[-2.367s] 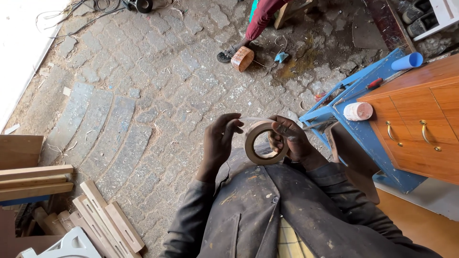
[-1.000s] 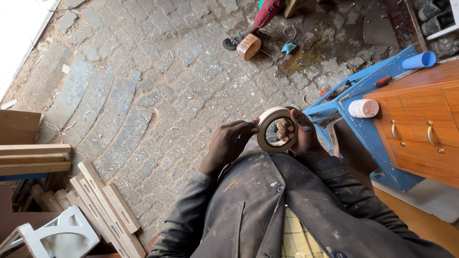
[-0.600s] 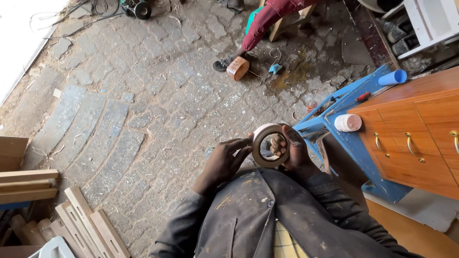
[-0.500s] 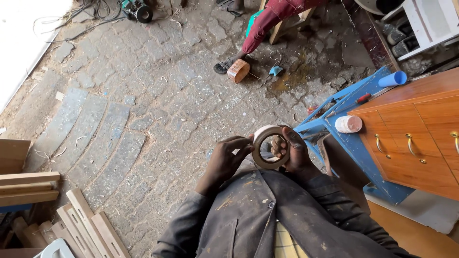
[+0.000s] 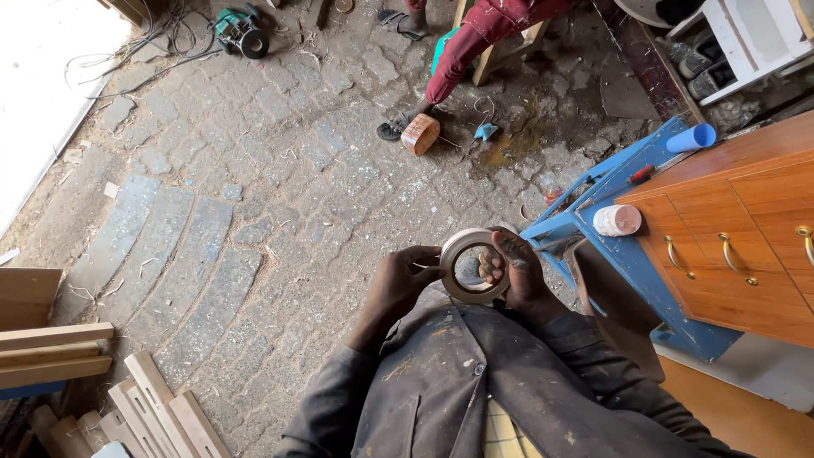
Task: Applying edge banding to a wooden cabinet and measuring dimensions with a tape measure
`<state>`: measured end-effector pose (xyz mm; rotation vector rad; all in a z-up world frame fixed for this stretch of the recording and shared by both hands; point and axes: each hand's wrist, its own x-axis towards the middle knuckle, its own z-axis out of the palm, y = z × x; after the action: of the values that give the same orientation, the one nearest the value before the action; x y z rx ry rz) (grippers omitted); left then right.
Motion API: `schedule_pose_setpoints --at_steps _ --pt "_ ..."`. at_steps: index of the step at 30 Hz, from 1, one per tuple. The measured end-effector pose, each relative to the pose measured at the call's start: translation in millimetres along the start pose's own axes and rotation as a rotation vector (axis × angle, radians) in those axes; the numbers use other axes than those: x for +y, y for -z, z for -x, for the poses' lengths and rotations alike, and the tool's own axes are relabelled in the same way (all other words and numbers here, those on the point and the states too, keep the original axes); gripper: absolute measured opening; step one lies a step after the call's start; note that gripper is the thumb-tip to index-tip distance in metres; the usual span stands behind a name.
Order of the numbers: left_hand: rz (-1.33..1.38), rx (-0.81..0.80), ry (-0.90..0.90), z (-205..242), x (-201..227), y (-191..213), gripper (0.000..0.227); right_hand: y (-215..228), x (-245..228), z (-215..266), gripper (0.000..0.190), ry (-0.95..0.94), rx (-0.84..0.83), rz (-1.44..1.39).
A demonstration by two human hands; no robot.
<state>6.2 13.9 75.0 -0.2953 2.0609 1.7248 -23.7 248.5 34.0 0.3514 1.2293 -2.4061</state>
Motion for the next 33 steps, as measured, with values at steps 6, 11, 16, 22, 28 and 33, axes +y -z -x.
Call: schedule_pose_setpoints --at_steps 6,11,16,22,28,33 --pt "-0.159 -0.027 0.06 1 12 1 0.053 -5 -2 0 0.032 0.012 -0.04 0.013" --pt "-0.161 -0.074 0.054 4 14 4 0.055 0 0 -1 0.03 -0.003 -0.048 0.007" --pt "-0.107 -0.143 0.038 2 11 5 0.052 4 -3 0 0.028 -0.028 -0.065 -0.022" --pt "0.041 -0.233 0.021 0 12 -3 0.05 13 -4 -3 0.032 -0.064 -0.096 -0.086" --pt "0.537 -0.343 -0.029 6 25 -11 0.045 12 -1 -4 0.032 -0.132 -0.082 -0.111" --pt "0.726 -0.403 -0.046 23 46 -12 0.032 14 11 -7 0.033 -0.219 -0.018 -0.095"
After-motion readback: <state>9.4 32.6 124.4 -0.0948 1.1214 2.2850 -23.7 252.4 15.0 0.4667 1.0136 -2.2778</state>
